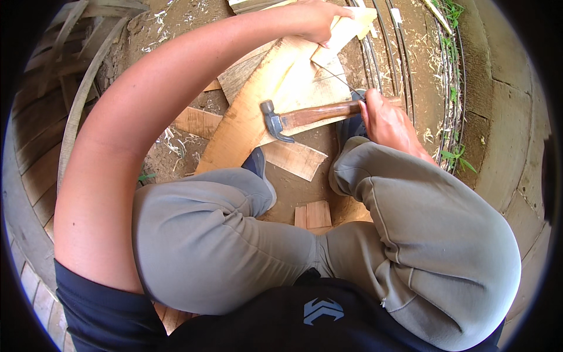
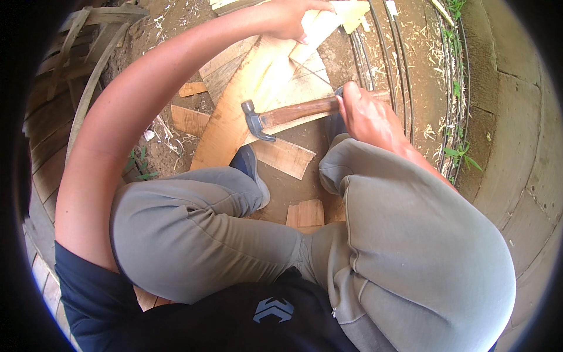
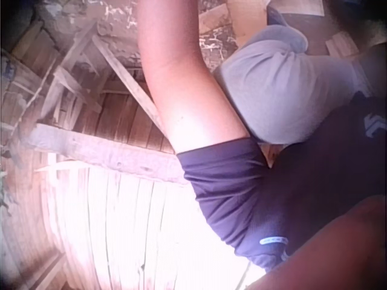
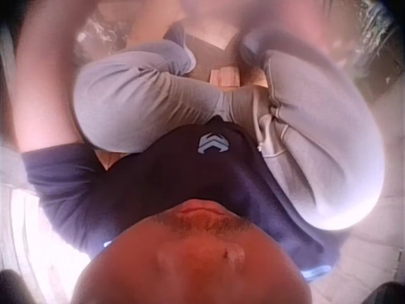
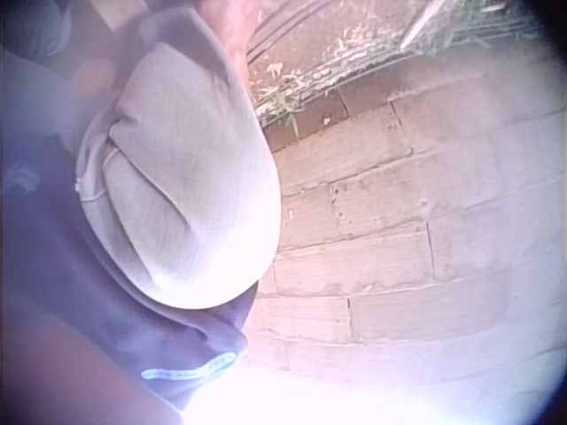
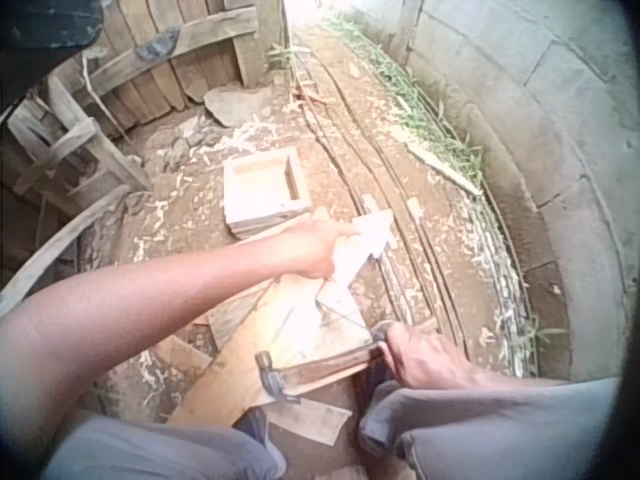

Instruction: The person assembles a small wooden box by cutting a piece of wood with a knife, then using a chisel and hammer to carve and fit the pieces together. The person hammers the chisel into the wood to shape it and then fits the cut piece into the box frame.

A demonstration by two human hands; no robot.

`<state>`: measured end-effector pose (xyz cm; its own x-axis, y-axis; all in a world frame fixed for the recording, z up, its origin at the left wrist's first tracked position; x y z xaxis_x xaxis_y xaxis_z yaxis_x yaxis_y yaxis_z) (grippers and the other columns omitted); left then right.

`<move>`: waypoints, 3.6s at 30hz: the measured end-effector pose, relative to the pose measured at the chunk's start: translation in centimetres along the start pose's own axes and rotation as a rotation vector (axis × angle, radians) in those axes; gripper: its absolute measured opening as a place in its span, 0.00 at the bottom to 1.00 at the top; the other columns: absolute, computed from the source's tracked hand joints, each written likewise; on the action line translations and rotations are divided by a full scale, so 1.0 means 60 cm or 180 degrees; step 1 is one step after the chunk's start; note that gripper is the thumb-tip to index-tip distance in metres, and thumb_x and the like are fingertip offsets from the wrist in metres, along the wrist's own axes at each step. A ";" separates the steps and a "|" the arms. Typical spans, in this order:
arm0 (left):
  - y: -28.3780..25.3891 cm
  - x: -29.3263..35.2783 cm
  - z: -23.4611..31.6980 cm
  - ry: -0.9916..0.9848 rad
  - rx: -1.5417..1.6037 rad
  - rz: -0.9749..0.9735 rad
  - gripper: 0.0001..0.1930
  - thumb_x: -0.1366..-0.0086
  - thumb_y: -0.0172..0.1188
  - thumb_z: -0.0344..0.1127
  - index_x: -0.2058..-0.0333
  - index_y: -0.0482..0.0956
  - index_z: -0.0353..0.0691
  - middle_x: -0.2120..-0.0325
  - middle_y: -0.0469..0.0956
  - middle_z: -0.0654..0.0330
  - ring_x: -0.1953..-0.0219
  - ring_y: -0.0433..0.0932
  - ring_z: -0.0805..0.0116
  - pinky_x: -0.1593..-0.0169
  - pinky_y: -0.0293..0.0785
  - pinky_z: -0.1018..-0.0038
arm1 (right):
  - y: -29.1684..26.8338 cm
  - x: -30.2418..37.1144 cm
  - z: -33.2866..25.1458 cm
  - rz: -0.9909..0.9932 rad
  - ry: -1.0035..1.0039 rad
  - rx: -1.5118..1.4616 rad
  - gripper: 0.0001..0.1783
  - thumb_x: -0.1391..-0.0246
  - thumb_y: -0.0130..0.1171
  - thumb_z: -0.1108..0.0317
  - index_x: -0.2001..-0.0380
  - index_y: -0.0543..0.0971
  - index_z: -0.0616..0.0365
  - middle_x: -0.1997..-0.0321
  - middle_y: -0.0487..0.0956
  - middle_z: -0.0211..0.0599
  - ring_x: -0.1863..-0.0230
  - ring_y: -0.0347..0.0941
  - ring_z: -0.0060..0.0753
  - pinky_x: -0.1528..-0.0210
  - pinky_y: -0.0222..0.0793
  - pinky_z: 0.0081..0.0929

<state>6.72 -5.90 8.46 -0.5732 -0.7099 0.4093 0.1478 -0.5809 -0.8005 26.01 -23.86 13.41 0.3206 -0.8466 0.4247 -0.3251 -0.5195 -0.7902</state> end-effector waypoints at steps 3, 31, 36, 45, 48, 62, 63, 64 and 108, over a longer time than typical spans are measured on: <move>0.005 -0.006 -0.016 0.0138 0.0230 -0.0095 0.43 0.52 0.78 0.38 0.35 0.73 0.66 0.45 0.72 0.40 0.44 0.76 0.43 0.43 0.77 0.57 | -0.002 0.005 -0.001 -0.0074 0.0029 -0.0010 0.14 0.29 0.49 0.63 0.63 0.65 0.64 0.65 0.78 0.64 0.61 0.76 0.72 0.60 0.70 0.59; -0.002 -0.025 -0.114 0.0072 0.1376 0.0675 0.21 0.45 0.72 0.32 0.53 0.76 0.35 0.63 0.81 0.50 0.58 0.80 0.59 0.55 0.78 0.65 | -0.051 -0.158 0.038 0.1194 0.0536 -0.2260 0.19 0.42 0.70 0.54 0.67 0.72 0.53 0.74 0.75 0.25 0.75 0.73 0.16 0.73 0.73 0.20; 0.004 0.015 -0.118 -0.0300 0.2429 0.0622 0.15 0.41 0.67 0.32 0.56 0.78 0.37 0.69 0.81 0.56 0.66 0.80 0.62 0.61 0.78 0.66 | -0.003 -0.214 -0.017 0.1219 0.0170 -0.1704 0.29 0.57 0.82 0.52 0.69 0.72 0.57 0.67 0.81 0.35 0.67 0.78 0.24 0.60 0.76 0.27; -0.007 0.069 -0.120 -0.0974 0.2019 0.0673 0.14 0.33 0.66 0.43 0.58 0.83 0.39 0.68 0.82 0.64 0.65 0.77 0.77 0.52 0.72 0.72 | 0.008 -0.201 -0.063 0.1132 0.0238 -0.1230 0.29 0.58 0.78 0.61 0.57 0.75 0.63 0.58 0.83 0.46 0.54 0.83 0.45 0.50 0.76 0.39; -0.009 0.073 -0.130 -0.0958 0.1829 0.0655 0.14 0.34 0.67 0.44 0.58 0.85 0.41 0.67 0.83 0.64 0.65 0.78 0.77 0.51 0.73 0.72 | 0.010 -0.197 -0.062 0.1251 0.0195 -0.1356 0.26 0.56 0.74 0.66 0.56 0.75 0.62 0.57 0.83 0.46 0.54 0.82 0.46 0.48 0.76 0.40; -0.025 0.099 -0.139 -0.0635 0.1857 0.0175 0.20 0.38 0.72 0.45 0.52 0.86 0.37 0.67 0.86 0.61 0.69 0.82 0.76 0.57 0.77 0.76 | 0.020 -0.180 -0.018 0.0999 -0.0095 -0.2118 0.23 0.51 0.76 0.74 0.66 0.67 0.56 0.60 0.82 0.35 0.59 0.77 0.20 0.53 0.77 0.22; -0.025 0.098 -0.139 -0.0615 0.1838 0.0120 0.20 0.37 0.72 0.44 0.52 0.86 0.37 0.67 0.86 0.60 0.68 0.82 0.76 0.58 0.77 0.76 | 0.021 -0.183 -0.012 0.0946 -0.0140 -0.2127 0.22 0.51 0.76 0.74 0.65 0.67 0.56 0.59 0.82 0.35 0.58 0.77 0.20 0.52 0.77 0.22; -0.027 0.098 -0.140 -0.0595 0.1819 0.0066 0.20 0.37 0.72 0.44 0.52 0.86 0.36 0.67 0.87 0.60 0.68 0.82 0.76 0.59 0.78 0.76 | 0.021 -0.184 -0.007 0.0894 -0.0185 -0.2138 0.22 0.51 0.75 0.74 0.65 0.68 0.56 0.59 0.82 0.35 0.58 0.77 0.20 0.52 0.77 0.22; -0.017 0.098 -0.131 -0.0695 0.2103 -0.0180 0.15 0.33 0.68 0.36 0.54 0.85 0.31 0.65 0.87 0.55 0.66 0.87 0.73 0.62 0.85 0.78 | 0.018 -0.185 0.006 0.0573 -0.0166 -0.1882 0.20 0.53 0.75 0.69 0.61 0.74 0.57 0.60 0.84 0.34 0.55 0.81 0.29 0.49 0.75 0.31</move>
<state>-3.10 -6.34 8.26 -0.4295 -0.6949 0.5767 0.6215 -0.6908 -0.3695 22.41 -14.95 7.68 0.2533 -0.9279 0.2736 -0.8112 -0.3578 -0.4625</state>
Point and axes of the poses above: each hand's wrist, its own x-axis away from the middle knuckle, its own y-axis out of the palm, z = x × y, the point moved 1 cm from there along -x, towards the middle knuckle
